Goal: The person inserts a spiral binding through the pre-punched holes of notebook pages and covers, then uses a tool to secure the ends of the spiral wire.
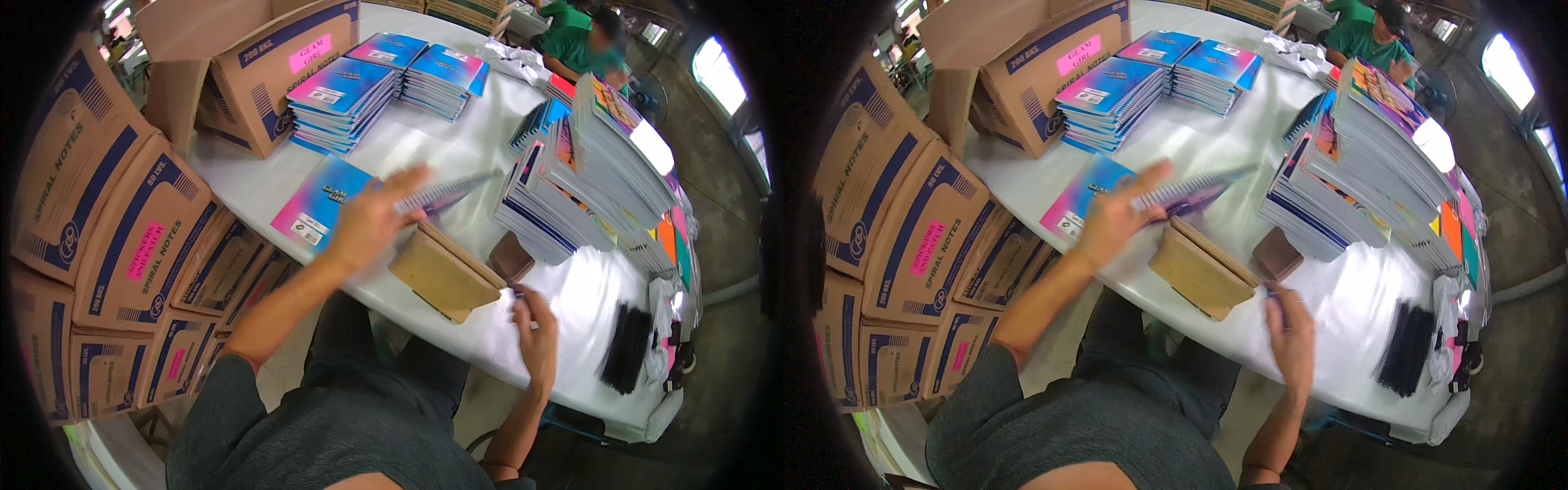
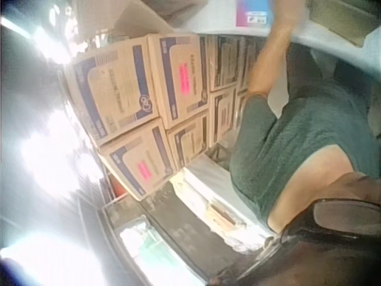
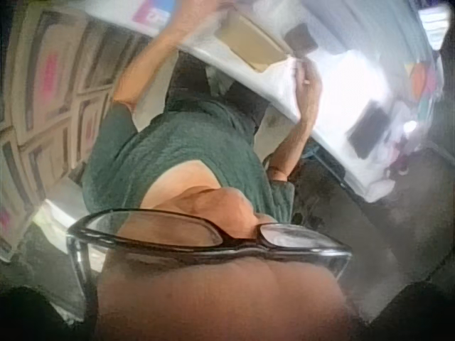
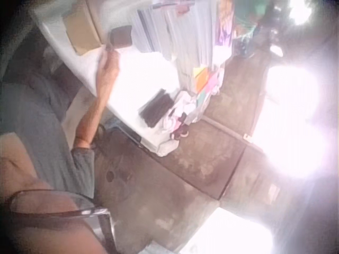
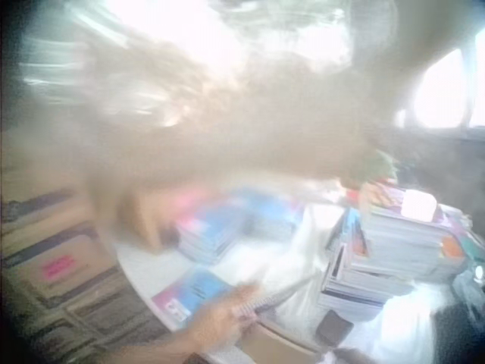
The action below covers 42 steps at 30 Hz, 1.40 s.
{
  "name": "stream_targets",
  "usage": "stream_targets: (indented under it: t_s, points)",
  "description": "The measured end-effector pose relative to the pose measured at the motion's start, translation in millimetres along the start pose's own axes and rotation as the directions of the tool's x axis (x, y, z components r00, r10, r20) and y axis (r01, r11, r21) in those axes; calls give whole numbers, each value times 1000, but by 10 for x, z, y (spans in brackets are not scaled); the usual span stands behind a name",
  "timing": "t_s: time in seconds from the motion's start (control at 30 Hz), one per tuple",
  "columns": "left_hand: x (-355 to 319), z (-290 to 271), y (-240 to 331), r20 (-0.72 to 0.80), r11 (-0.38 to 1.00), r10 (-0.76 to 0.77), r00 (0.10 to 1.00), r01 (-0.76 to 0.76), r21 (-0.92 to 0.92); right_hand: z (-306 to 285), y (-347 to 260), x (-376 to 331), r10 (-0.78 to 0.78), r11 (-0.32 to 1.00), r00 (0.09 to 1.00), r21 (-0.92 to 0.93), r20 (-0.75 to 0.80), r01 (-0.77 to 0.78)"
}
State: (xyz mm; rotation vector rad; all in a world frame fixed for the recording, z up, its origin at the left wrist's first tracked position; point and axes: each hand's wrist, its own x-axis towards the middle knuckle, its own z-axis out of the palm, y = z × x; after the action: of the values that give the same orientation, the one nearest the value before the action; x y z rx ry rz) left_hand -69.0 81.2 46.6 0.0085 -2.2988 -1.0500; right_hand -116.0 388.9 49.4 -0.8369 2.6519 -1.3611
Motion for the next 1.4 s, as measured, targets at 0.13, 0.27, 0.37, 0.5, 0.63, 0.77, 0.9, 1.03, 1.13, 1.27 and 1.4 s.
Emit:
stream_targets:
  t_s: [0.13,0.27,0.37,0.5,0.63,0.77,0.9,1.03,1.13,1.27,1.4]
  points:
    - [229,-707,-272,284,659,-277,918,397,-639,-279,694,163,14,916,966,-384,-257,-115]
    - [233,-711,-521,191,584,-71,979,196,-788,-139,843,380,-248,881,904,-469,-349,61]
    - [231,-595,-772,161,379,83,983,118,-918,350,-97,688,-255,966,921,-27,-293,259]
    - [423,-494,-953,-12,50,316,949,-29,-998,856,-455,836,-374,832,907,363,-191,420]
    - [464,-1076,-1333,194,486,-127,973,232,-843,1370,-917,787,-714,699,686,-202,-141,686]
    - [28,-1368,-2210,181,898,-337,924,373,-232,1828,-1069,629,-750,616,626,-119,214,779]
    - [-458,-1004,-2292,271,832,-382,884,200,518,1125,-1053,576,-478,870,872,196,106,453]
    - [-390,-910,-2161,198,835,-356,913,216,507,-962,-588,1176,-608,731,652,-640,-452,238]
    - [-175,-575,-2071,154,804,-399,904,264,533,-1635,-760,1331,-605,751,500,-652,-619,103]
    - [-237,-445,-2016,35,691,-422,906,296,660,-2314,-96,1759,157,940,823,-172,-546,-294]
    - [-172,-338,-1735,-49,665,-197,979,170,727,-2779,322,1858,347,933,910,186,-226,-309]
